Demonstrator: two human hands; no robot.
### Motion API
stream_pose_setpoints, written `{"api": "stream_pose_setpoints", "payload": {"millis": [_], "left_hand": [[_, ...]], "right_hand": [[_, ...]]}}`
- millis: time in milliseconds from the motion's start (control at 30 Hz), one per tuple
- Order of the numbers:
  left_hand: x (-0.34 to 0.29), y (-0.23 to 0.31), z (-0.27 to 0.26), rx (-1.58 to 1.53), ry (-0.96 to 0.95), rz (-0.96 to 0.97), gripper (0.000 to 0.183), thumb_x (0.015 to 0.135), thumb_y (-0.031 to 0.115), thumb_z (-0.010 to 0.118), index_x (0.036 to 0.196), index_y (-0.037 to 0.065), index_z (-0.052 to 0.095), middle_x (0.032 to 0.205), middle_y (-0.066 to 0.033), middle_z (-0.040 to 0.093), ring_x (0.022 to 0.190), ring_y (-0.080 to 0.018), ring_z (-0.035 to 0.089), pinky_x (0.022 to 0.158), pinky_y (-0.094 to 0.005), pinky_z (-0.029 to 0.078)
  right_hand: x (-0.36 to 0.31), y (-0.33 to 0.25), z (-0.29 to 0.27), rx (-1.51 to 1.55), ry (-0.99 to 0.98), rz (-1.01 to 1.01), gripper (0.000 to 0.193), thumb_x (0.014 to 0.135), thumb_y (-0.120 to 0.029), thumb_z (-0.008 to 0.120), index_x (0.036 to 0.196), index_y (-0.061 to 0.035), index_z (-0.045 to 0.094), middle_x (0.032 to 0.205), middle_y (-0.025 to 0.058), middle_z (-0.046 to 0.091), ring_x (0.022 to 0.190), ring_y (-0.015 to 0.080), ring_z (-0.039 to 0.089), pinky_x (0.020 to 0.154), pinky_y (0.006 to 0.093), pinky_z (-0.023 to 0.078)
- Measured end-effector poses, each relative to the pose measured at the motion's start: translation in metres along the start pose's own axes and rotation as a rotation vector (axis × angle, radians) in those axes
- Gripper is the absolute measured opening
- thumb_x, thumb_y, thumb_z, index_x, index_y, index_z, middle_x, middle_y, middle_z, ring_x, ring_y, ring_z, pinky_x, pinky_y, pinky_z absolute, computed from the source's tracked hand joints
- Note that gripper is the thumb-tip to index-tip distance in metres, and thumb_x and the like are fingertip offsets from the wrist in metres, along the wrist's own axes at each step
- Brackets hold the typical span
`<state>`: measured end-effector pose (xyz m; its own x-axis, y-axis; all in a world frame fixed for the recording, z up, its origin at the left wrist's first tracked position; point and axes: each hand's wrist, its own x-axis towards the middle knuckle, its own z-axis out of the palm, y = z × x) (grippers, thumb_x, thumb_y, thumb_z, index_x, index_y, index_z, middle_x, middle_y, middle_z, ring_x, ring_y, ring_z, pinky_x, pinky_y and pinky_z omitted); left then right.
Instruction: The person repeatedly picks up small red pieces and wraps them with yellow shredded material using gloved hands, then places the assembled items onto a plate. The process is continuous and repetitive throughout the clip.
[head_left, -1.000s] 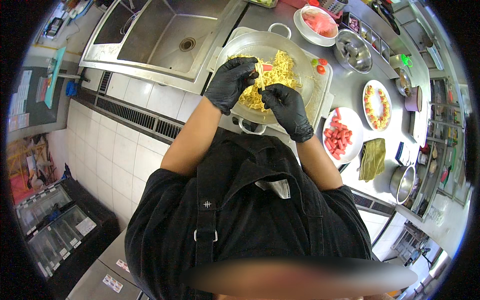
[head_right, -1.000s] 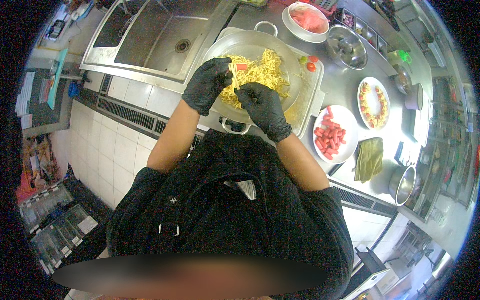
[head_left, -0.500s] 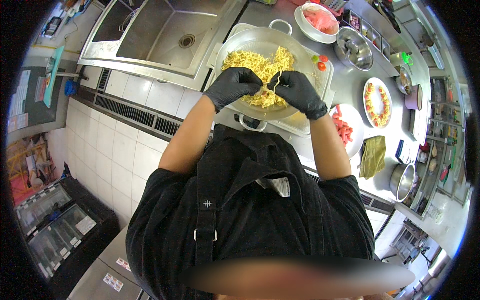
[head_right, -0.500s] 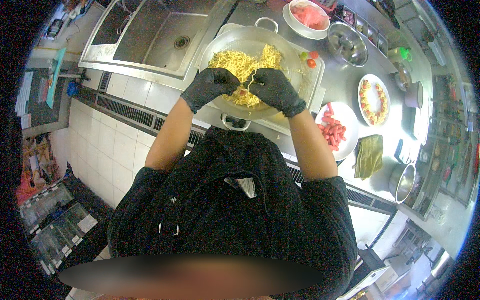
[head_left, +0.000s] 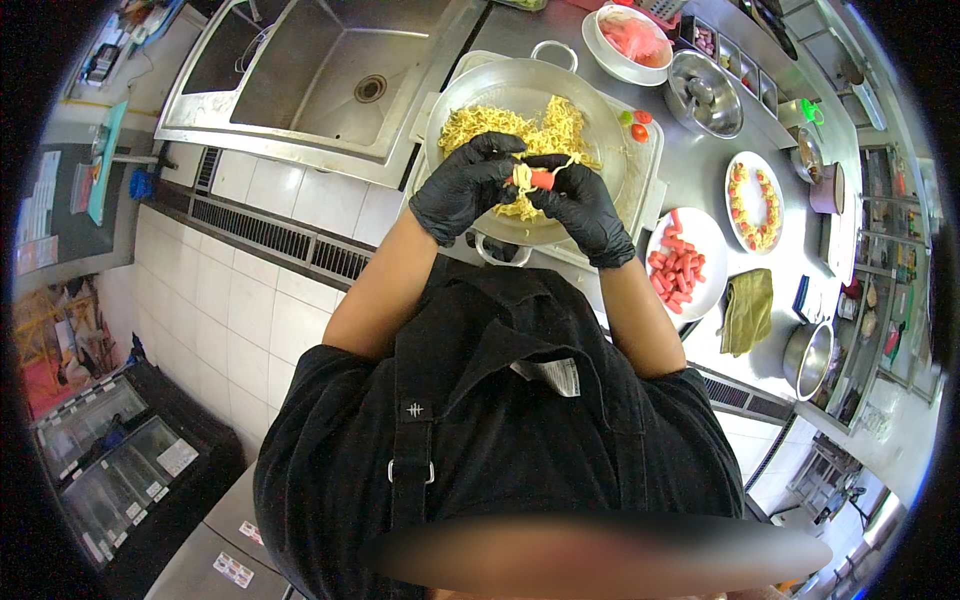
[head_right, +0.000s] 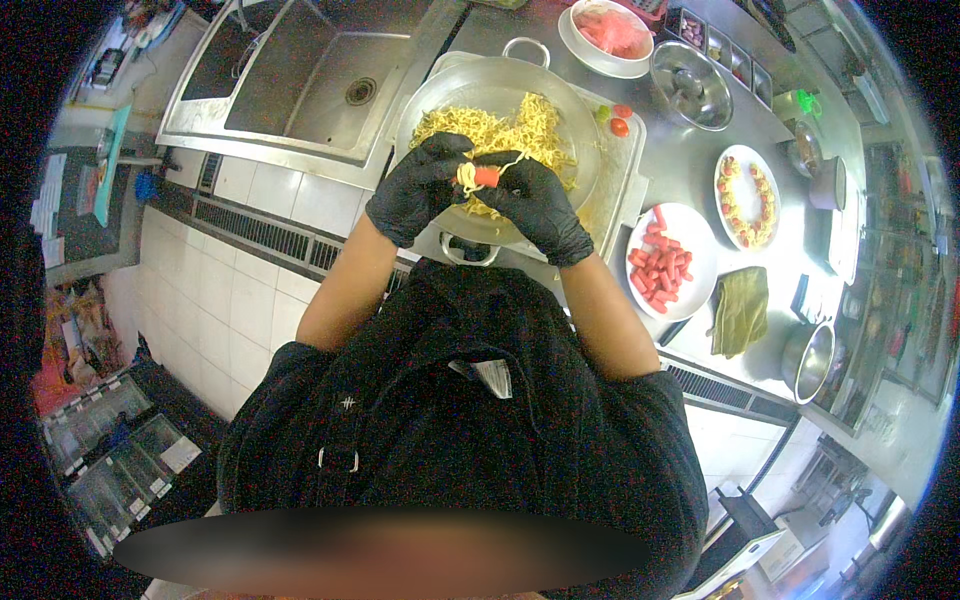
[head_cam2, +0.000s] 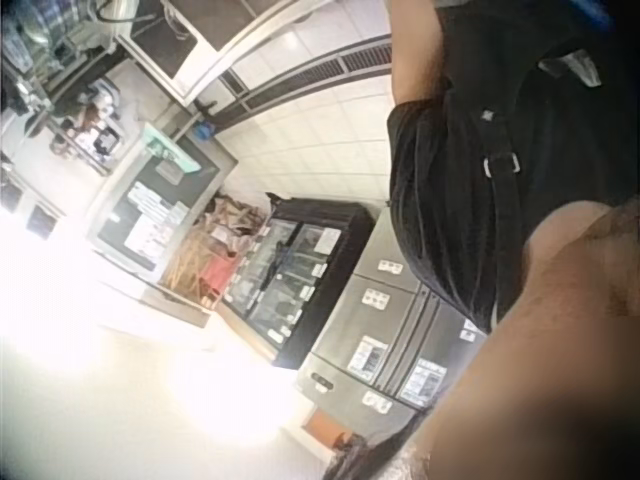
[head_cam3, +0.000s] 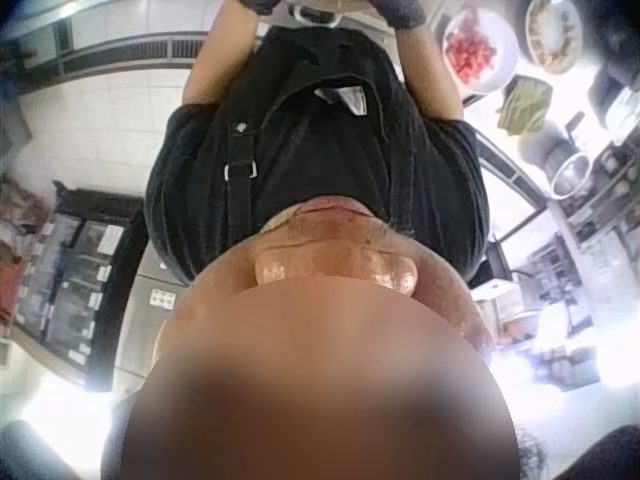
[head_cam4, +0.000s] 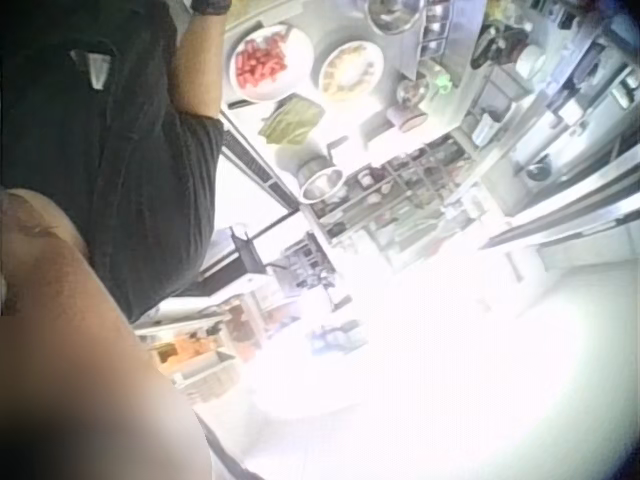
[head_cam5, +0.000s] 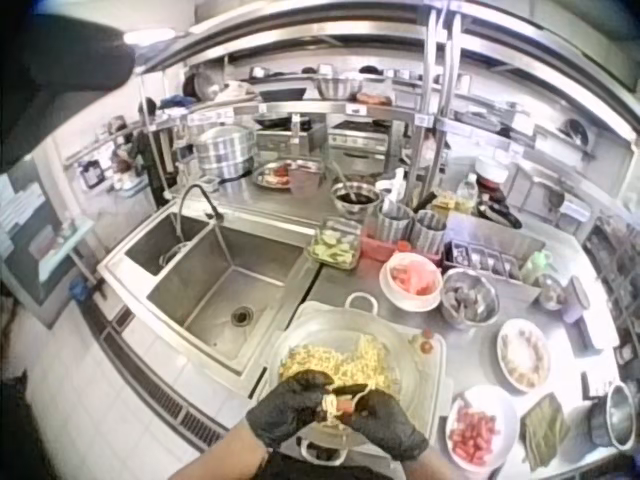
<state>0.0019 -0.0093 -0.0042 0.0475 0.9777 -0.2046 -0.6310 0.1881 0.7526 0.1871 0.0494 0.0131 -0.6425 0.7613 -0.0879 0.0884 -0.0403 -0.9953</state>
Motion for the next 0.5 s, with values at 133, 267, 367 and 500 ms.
{"api": "stream_pose_setpoints", "payload": {"millis": [133, 267, 367, 500], "left_hand": [[-0.002, 0.003, -0.01, 0.031, -0.058, -0.128, 0.02, 0.087, 0.012, 0.06, 0.104, 0.004, 0.064, 0.101, -0.0058, 0.065, 0.086, -0.0144, 0.062, 0.073, -0.0258, 0.053], [-0.003, 0.01, -0.004, 0.565, 0.04, -0.141, 0.022, 0.088, 0.016, 0.061, 0.105, 0.003, 0.064, 0.091, -0.0033, 0.066, 0.082, -0.0116, 0.061, 0.077, -0.0253, 0.05], [-0.004, 0.001, -0.002, 0.8, 0.064, 0.146, 0.024, 0.088, 0.018, 0.064, 0.108, 0.003, 0.064, 0.094, -0.0026, 0.067, 0.086, -0.0119, 0.062, 0.078, -0.027, 0.05], [-0.006, -0.008, 0.005, 0.843, 0.092, 0.507, 0.025, 0.083, 0.01, 0.068, 0.108, 0.005, 0.064, 0.098, -0.005, 0.067, 0.086, -0.0165, 0.065, 0.078, -0.0281, 0.05]], "right_hand": [[-0.004, 0.016, -0.007, -0.144, -0.036, -0.108, 0.023, 0.084, -0.014, 0.068, 0.104, -0.003, 0.067, 0.09, 0.0089, 0.069, 0.082, 0.0165, 0.064, 0.075, 0.0302, 0.051], [-0.008, 0.023, -0.007, -0.253, 0.009, -0.026, 0.024, 0.086, -0.005, 0.066, 0.109, 0.0001, 0.063, 0.098, 0.0053, 0.067, 0.089, 0.0114, 0.061, 0.083, 0.0267, 0.048], [-0.009, 0.029, -0.006, -0.195, 0.059, 0.034, 0.022, 0.087, -0.007, 0.066, 0.107, 0.001, 0.064, 0.094, 0.0053, 0.067, 0.086, 0.0107, 0.061, 0.08, 0.0262, 0.048], [-0.009, 0.017, -0.001, -0.14, 0.086, 0.064, 0.021, 0.088, -0.013, 0.064, 0.103, 0.0017, 0.065, 0.087, 0.0036, 0.066, 0.077, 0.0097, 0.058, 0.072, 0.0247, 0.047]]}}
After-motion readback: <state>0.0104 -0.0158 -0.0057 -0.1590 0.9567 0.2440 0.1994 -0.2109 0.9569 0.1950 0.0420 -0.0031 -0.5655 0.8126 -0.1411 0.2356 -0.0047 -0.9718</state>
